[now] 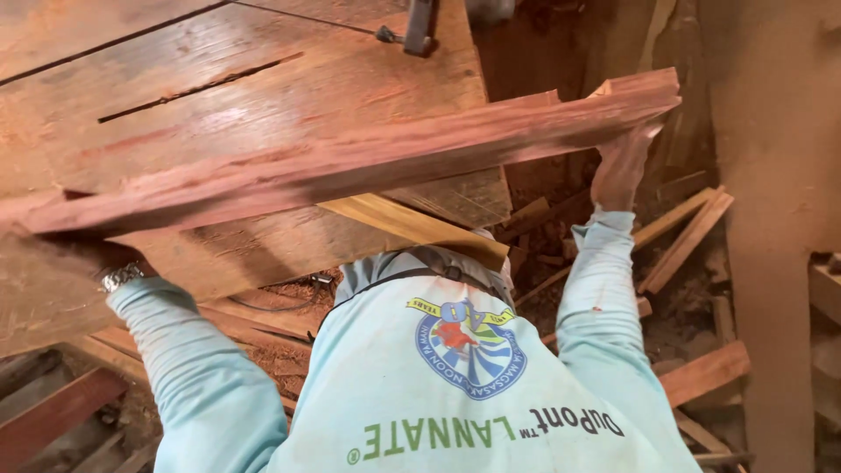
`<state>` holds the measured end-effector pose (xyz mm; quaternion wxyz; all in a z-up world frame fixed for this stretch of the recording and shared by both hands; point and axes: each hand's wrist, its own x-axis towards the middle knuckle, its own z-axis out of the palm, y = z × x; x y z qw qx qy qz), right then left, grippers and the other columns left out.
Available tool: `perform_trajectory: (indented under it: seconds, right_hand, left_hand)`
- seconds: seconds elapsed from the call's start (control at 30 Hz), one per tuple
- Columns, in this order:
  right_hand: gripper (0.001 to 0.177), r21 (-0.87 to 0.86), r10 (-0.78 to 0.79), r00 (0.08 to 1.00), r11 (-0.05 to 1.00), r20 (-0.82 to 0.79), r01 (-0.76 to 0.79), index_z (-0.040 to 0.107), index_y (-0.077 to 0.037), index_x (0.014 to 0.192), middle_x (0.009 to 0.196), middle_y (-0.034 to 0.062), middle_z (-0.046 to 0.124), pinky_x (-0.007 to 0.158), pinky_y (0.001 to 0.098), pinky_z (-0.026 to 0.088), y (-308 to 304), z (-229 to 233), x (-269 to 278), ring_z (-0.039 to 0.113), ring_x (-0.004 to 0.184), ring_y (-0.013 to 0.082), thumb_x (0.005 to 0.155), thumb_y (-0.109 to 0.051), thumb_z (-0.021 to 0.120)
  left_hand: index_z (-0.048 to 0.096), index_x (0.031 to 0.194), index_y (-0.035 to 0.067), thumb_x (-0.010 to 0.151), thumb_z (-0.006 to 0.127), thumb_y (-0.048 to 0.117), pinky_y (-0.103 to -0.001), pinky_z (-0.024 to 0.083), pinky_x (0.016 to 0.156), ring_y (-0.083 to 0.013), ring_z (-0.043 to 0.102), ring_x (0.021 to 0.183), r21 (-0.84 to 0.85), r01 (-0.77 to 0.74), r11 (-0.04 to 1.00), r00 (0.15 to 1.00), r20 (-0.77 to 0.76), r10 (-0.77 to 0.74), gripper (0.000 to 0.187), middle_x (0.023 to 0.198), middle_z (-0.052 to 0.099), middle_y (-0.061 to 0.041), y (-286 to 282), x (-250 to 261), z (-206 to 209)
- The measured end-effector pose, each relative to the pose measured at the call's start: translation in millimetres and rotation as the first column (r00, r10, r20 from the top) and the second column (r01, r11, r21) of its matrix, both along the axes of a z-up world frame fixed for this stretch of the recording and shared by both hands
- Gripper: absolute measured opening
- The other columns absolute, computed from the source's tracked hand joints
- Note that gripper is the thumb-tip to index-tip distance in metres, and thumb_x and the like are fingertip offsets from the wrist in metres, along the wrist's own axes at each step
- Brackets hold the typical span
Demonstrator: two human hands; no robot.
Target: Sawing a wood board and inspecting the cut in a workshop environment.
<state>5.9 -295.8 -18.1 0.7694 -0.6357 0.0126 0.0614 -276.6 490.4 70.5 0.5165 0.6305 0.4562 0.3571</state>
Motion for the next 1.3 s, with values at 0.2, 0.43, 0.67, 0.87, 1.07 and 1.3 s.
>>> perform_trajectory:
  seconds: [0.2,0.43,0.67,0.87,1.07,1.3]
  right_hand:
    - [0.077,-0.148,-0.058,0.997,0.988,-0.054,0.049,0.038,0.000,0.162,0.164,0.0106,0.040,0.123,0.0333,0.038,35.2,38.0,38.9,0.041,0.150,0.0233,0.110,-0.055,0.053]
    - [0.061,-0.339,-0.048,0.996,0.938,0.078,0.072,0.059,0.005,0.144,0.130,0.0019,0.060,0.108,0.0268,0.043,42.6,39.7,58.9,0.052,0.118,0.0116,0.110,-0.046,0.061]
    - [0.054,-0.650,-0.043,0.994,0.759,-0.100,-0.033,0.071,0.004,0.118,0.105,0.0032,0.069,0.082,0.0287,0.049,47.6,85.4,24.5,0.055,0.093,0.0102,0.109,-0.049,0.063]
    - [0.061,-0.809,-0.061,0.984,0.579,-0.170,-0.104,0.064,0.005,0.088,0.075,0.0012,0.052,0.063,0.0336,0.041,31.8,59.1,30.2,0.042,0.074,0.0110,0.109,-0.052,0.069]
    - [0.058,-0.842,0.012,0.973,0.498,-0.232,-0.207,0.064,0.004,0.086,0.072,0.0009,0.052,0.060,0.0335,0.040,24.5,72.1,26.7,0.044,0.071,0.0104,0.106,-0.051,0.070]
    - [0.056,-0.674,-0.083,0.971,0.733,-0.223,-0.092,0.073,-0.001,0.130,0.098,0.0024,0.063,0.079,0.0283,0.048,-10.1,62.7,-0.2,0.053,0.089,0.0113,0.107,-0.052,0.071]
  left_hand:
    - [0.061,0.145,-0.002,0.101,0.063,0.058,-0.039,0.044,0.118,-0.0256,0.057,0.133,0.002,-0.055,0.998,0.994,0.093,0.055,0.074,0.149,0.062,-0.016,-23.1,-5.7,-13.4]
    - [0.070,0.137,-0.003,0.107,0.069,0.056,-0.036,0.052,0.108,-0.0213,0.066,0.121,0.036,-0.039,0.999,0.991,0.126,0.034,0.066,0.136,0.072,-0.012,16.6,-3.4,-62.9]
    - [0.058,0.074,0.013,0.113,0.057,0.058,-0.034,0.039,0.058,-0.0105,0.049,0.062,0.071,0.143,0.987,0.885,-0.455,-0.095,0.059,0.066,0.054,0.002,18.4,-40.9,-85.3]
    - [0.053,0.073,0.001,0.106,0.068,0.046,-0.038,0.036,0.061,-0.0139,0.045,0.069,0.001,0.212,0.977,0.861,-0.473,-0.186,0.057,0.071,0.051,-0.002,30.0,-63.8,-137.6]
    - [0.067,0.101,-0.001,0.103,0.076,0.037,-0.036,0.048,0.074,-0.0185,0.058,0.082,0.136,0.350,0.927,0.754,-0.628,-0.193,0.039,0.091,0.065,-0.010,-6.6,-60.4,-117.3]
    - [0.029,0.168,0.021,0.068,0.074,0.073,-0.057,0.042,0.126,-0.0374,0.037,0.153,-0.019,0.872,0.489,0.341,-0.693,-0.635,0.121,0.167,0.035,-0.021,-168.5,24.7,-32.0]
